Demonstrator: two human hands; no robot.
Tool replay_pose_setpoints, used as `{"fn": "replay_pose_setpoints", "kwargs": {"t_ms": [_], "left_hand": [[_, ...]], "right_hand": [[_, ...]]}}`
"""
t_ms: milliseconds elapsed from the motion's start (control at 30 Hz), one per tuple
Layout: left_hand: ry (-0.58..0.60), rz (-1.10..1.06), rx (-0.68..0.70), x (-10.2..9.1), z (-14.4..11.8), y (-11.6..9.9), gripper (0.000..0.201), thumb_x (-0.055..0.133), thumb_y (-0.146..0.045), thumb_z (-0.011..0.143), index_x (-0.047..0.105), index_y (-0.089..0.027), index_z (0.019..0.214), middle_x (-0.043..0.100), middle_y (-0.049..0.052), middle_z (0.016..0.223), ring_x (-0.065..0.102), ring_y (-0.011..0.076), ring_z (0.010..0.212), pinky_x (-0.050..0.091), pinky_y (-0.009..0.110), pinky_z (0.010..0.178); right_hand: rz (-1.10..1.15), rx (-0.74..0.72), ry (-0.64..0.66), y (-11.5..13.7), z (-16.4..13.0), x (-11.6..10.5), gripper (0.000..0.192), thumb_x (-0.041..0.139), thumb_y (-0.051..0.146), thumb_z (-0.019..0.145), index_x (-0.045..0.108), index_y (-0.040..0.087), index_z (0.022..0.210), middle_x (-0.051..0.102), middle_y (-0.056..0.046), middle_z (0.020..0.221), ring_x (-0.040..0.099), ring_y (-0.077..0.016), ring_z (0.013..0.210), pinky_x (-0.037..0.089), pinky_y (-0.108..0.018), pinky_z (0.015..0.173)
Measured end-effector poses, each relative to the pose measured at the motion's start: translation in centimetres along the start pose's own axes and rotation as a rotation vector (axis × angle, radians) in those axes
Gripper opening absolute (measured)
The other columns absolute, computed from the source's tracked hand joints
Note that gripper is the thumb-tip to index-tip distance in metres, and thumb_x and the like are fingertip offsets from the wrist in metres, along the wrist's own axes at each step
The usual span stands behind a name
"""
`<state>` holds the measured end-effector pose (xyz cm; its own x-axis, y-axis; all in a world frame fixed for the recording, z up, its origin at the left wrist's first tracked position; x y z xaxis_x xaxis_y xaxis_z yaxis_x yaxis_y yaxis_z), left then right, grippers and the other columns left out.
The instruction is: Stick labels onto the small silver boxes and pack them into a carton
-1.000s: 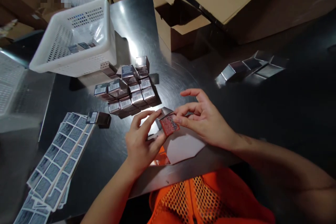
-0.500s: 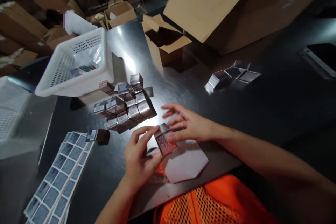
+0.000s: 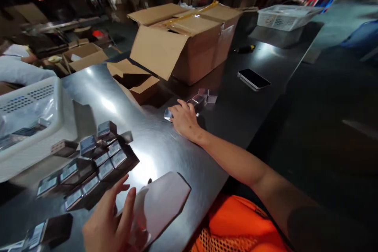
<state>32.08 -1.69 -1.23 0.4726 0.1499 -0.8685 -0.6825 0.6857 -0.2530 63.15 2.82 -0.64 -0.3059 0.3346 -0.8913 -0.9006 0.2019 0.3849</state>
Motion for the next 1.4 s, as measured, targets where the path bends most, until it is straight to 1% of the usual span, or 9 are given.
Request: {"fn": "replay_pose_setpoints", "kwargs": {"t_ms": [100, 167, 367, 533, 767, 1033, 1167, 1267, 1400], "left_hand": [[-0.006, 0.138, 0.358, 0.6, -0.8, -0.2, 0.054, 0.061, -0.032, 0.072, 0.060, -0.020, 0.125, 0.069, 0.018, 0.127, 0.070, 0.0326, 0.098, 0.049, 0.034, 0.061], [-0.017, 0.179, 0.441, 1.0, -1.2, 0.2, 0.060, 0.062, -0.030, 0.069, 0.058, -0.017, 0.127, 0.065, 0.023, 0.130, 0.070, 0.0332, 0.094, 0.049, 0.035, 0.061], [0.070, 0.218, 0.250, 2.0, -1.3, 2.5, 0.054, 0.065, -0.030, 0.064, 0.067, -0.025, 0.117, 0.073, 0.010, 0.122, 0.071, 0.0276, 0.086, 0.051, 0.032, 0.062], [0.085, 0.245, 0.417, 1.7, -1.4, 2.0, 0.061, 0.067, -0.031, 0.062, 0.064, -0.023, 0.123, 0.070, 0.018, 0.126, 0.072, 0.0326, 0.086, 0.052, 0.036, 0.059], [0.040, 0.285, 0.496, 1.4, -1.3, 0.6, 0.073, 0.066, -0.026, 0.064, 0.050, -0.016, 0.134, 0.067, 0.025, 0.123, 0.072, 0.0365, 0.089, 0.049, 0.036, 0.057], [0.047, 0.186, 0.310, 0.6, -0.7, 1.6, 0.048, 0.063, -0.029, 0.067, 0.069, -0.023, 0.114, 0.077, 0.011, 0.110, 0.073, 0.0279, 0.082, 0.049, 0.030, 0.054], [0.085, 0.069, 0.027, 0.7, -0.4, 2.7, 0.034, 0.063, -0.036, 0.076, 0.072, -0.028, 0.107, 0.078, 0.003, 0.090, 0.070, 0.0214, 0.068, 0.048, 0.028, 0.053], [0.078, 0.064, 0.001, 0.6, 0.0, 2.2, 0.026, 0.063, -0.041, 0.078, 0.073, -0.026, 0.096, 0.076, 0.004, 0.083, 0.067, 0.0208, 0.064, 0.044, 0.028, 0.053], [0.101, 0.073, -0.070, 0.5, 1.1, 1.2, 0.029, 0.053, -0.042, 0.088, 0.065, -0.023, 0.070, 0.063, 0.002, 0.062, 0.056, 0.0160, 0.054, 0.037, 0.027, 0.053]], "right_hand": [[-0.070, 0.069, -0.046, -1.5, 0.7, -0.7, 0.030, 0.059, 0.015, 0.095, 0.070, 0.012, 0.124, 0.052, -0.020, 0.152, 0.023, -0.0367, 0.155, 0.024, -0.061, 0.119], [-0.093, 0.079, -0.033, -2.9, 1.1, -1.3, 0.047, 0.069, 0.021, 0.090, 0.063, 0.017, 0.137, 0.038, -0.017, 0.163, 0.014, -0.0365, 0.158, 0.020, -0.067, 0.120], [-0.090, 0.072, 0.178, -9.1, 2.0, -4.0, 0.097, 0.090, 0.016, 0.065, 0.048, 0.034, 0.151, 0.039, -0.008, 0.164, 0.014, -0.0401, 0.158, 0.016, -0.081, 0.114], [-0.079, 0.050, 0.252, -10.7, 2.3, -4.8, 0.075, 0.081, 0.008, 0.076, 0.059, 0.038, 0.141, 0.059, -0.004, 0.149, 0.027, -0.0369, 0.153, 0.005, -0.081, 0.114], [-0.090, 0.020, 0.213, -10.5, 2.9, -4.7, 0.039, 0.075, 0.006, 0.079, 0.075, 0.030, 0.111, 0.073, -0.003, 0.114, 0.052, -0.0317, 0.126, 0.025, -0.069, 0.108], [-0.123, 0.078, 0.167, -11.8, 2.6, -5.4, 0.030, 0.083, 0.015, 0.074, 0.073, 0.025, 0.100, 0.071, -0.005, 0.120, 0.045, -0.0341, 0.133, 0.019, -0.073, 0.110], [-0.144, 0.112, 0.159, -11.4, 2.6, -5.4, 0.044, 0.079, 0.011, 0.075, 0.070, 0.026, 0.115, 0.060, -0.008, 0.145, 0.032, -0.0385, 0.148, 0.013, -0.079, 0.112], [-0.122, 0.107, 0.079, -9.3, 2.7, -5.4, 0.068, 0.078, 0.012, 0.078, 0.057, 0.021, 0.141, 0.043, -0.017, 0.159, 0.023, -0.0446, 0.152, 0.016, -0.078, 0.112], [0.246, -0.337, 0.047, -1.1, 0.4, -3.1, 0.071, 0.077, 0.038, 0.085, 0.049, 0.020, 0.148, 0.052, -0.016, 0.151, 0.043, -0.0356, 0.143, 0.030, -0.058, 0.118]]}}
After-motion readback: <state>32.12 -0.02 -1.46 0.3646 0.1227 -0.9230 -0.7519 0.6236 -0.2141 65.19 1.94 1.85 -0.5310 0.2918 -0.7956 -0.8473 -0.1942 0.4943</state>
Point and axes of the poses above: each hand's wrist, its own z-axis towards the middle knuckle, its own x-axis out of the palm, y = z × x, the point moved 4 cm from there along z, towards the middle knuckle
